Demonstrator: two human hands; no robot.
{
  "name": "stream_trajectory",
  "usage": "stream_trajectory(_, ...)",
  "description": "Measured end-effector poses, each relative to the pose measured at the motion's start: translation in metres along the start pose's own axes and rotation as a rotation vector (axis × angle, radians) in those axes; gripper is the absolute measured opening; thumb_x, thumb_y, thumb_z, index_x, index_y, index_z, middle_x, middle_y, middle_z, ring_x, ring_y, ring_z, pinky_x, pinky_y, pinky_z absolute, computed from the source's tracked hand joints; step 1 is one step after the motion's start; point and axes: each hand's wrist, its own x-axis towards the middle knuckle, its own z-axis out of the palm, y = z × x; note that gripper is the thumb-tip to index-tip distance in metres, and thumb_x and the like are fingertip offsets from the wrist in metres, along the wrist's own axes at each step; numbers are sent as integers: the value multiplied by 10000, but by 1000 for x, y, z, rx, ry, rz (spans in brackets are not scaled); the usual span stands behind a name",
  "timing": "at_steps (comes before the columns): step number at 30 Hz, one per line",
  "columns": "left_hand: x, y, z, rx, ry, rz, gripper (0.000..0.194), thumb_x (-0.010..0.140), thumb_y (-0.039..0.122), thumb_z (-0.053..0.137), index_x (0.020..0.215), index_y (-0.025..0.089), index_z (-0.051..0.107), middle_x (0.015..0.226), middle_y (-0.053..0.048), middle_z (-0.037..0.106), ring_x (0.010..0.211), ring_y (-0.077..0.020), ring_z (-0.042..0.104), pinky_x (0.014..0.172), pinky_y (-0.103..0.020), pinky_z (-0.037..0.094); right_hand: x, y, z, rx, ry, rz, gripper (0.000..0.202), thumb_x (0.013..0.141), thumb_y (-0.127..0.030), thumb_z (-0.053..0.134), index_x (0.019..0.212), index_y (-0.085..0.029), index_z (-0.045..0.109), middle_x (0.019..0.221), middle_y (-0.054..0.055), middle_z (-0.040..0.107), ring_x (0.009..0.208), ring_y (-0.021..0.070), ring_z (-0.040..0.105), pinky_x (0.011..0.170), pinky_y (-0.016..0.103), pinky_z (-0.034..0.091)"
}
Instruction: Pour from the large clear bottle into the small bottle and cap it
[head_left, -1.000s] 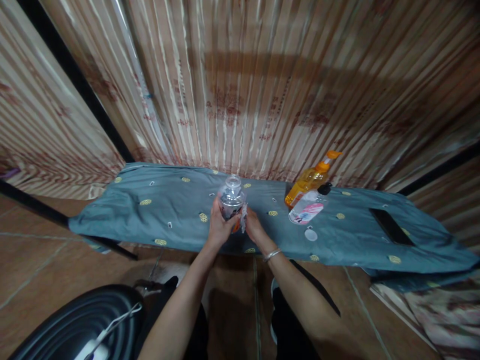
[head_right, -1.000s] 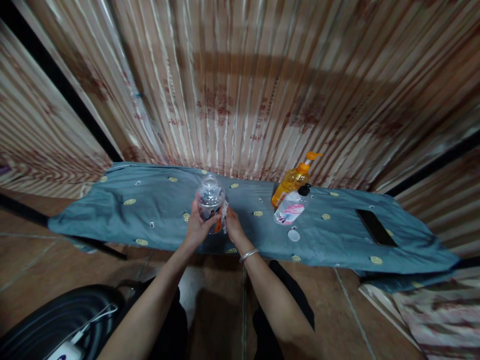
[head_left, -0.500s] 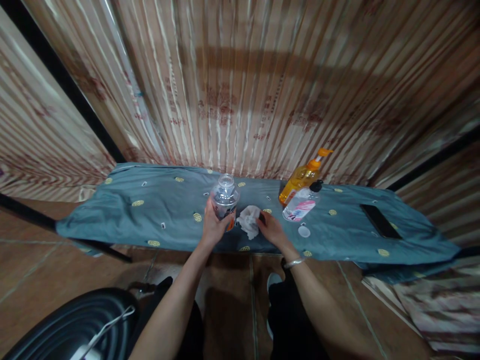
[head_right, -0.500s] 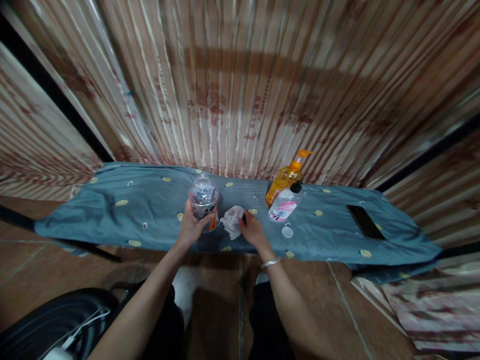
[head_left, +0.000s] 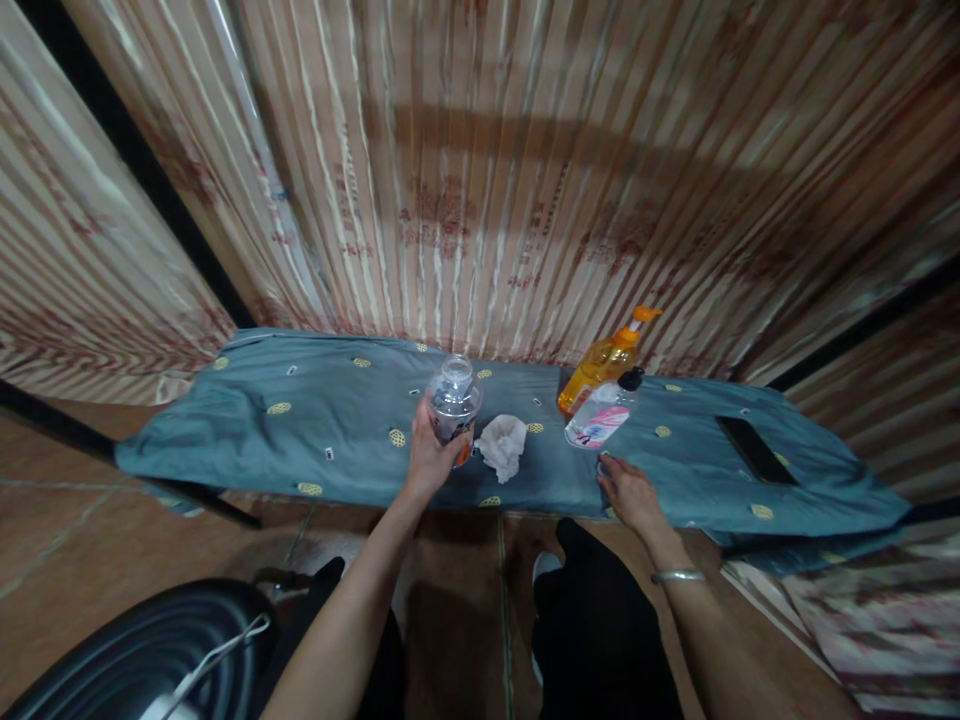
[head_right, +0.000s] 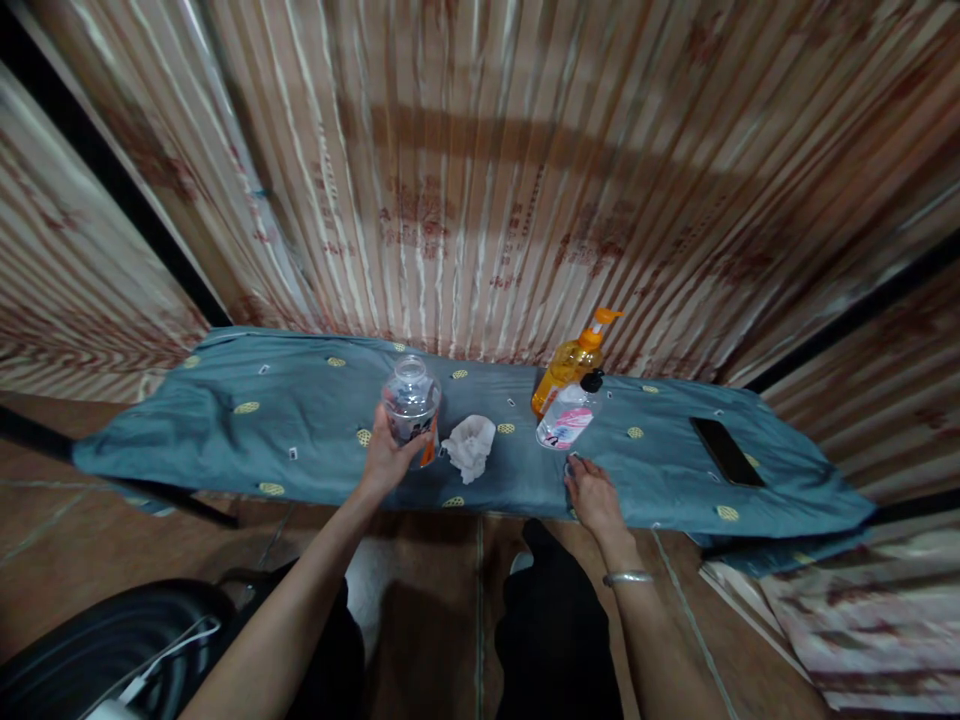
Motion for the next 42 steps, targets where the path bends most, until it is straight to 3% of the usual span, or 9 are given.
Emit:
stream_trajectory(4,0,2,-1,-10,-3,-8,898,622,306,818,1406,221,388,1286,-118,587,1191,-287,568,1057,-475,414,-3,-27,-25,157,-37,-39,354,847,-222,568,1185,-148,645,1123,172,724,980,287,713,844,372,545)
stream_trajectory(7,0,4,-3,-12,-2,-17,892,621,320,820,1400,218,398,1276,-123,592,1184,-299,567,1044,-485,421,0,-69,-66,389,-58,-220,387,840,-348,637,1206,-225,624,951,61,752,846,240,716,752,327,543)
stream_trajectory(10,-1,4,-4,-14,0,-22,889,623,337,819,1396,203,403,1260,-133,592,1182,-312,561,1032,-492,427,16,-120,-111,526,14,-385,399,814,-315,685,1188,-205,596,949,41,732,844,213,690,762,317,517)
stream_trajectory(14,-4,2,-5,-26,-8,-10,915,631,341,820,1417,207,372,1286,-133,575,1216,-309,543,1076,-492,388,46,-173,-156,451,126,-592,351,793,-216,713,1128,-171,617,962,50,707,842,195,656,771,303,481)
stream_trajectory(17,-6,1,-7,-34,-17,4,933,639,341,819,1433,216,348,1318,-133,559,1238,-305,529,1091,-490,373,59,-195,-176,344,143,-779,305,806,-155,687,1107,-144,639,1033,89,692,921,202,639,812,296,459)
stream_trajectory(25,-7,0,-8,-39,-32,37,932,647,299,809,1444,225,332,1383,-146,515,1284,-315,491,1099,-497,364,63,-217,-205,155,3,-950,428,855,-171,645,1275,-115,584,1073,113,711,955,209,660,807,290,438)
stream_trajectory(30,-9,-2,-9,-38,-46,46,920,650,308,811,1439,215,346,1383,-154,511,1293,-326,484,1108,-513,353,64,-234,-212,17,-65,-1062,321,817,-91,629,1129,-149,676,1066,110,719,996,215,653,828,292,427)
stream_trajectory(36,-9,-3,-10,-37,-60,54,916,657,310,805,1444,222,344,1381,-144,506,1287,-322,490,1109,-509,351,64,-251,-215,-114,-139,-1023,213,773,-44,652,936,-150,741,894,95,733,905,211,662,789,294,425)
stream_trajectory(42,-9,-2,-9,-26,-67,45,924,644,303,815,1440,207,355,1304,-139,544,1244,-325,511,1094,-519,360,64,-261,-221,-274,-152,-1001,194,793,-96,682,969,-136,753,875,109,741,883,232,678,743,306,441)
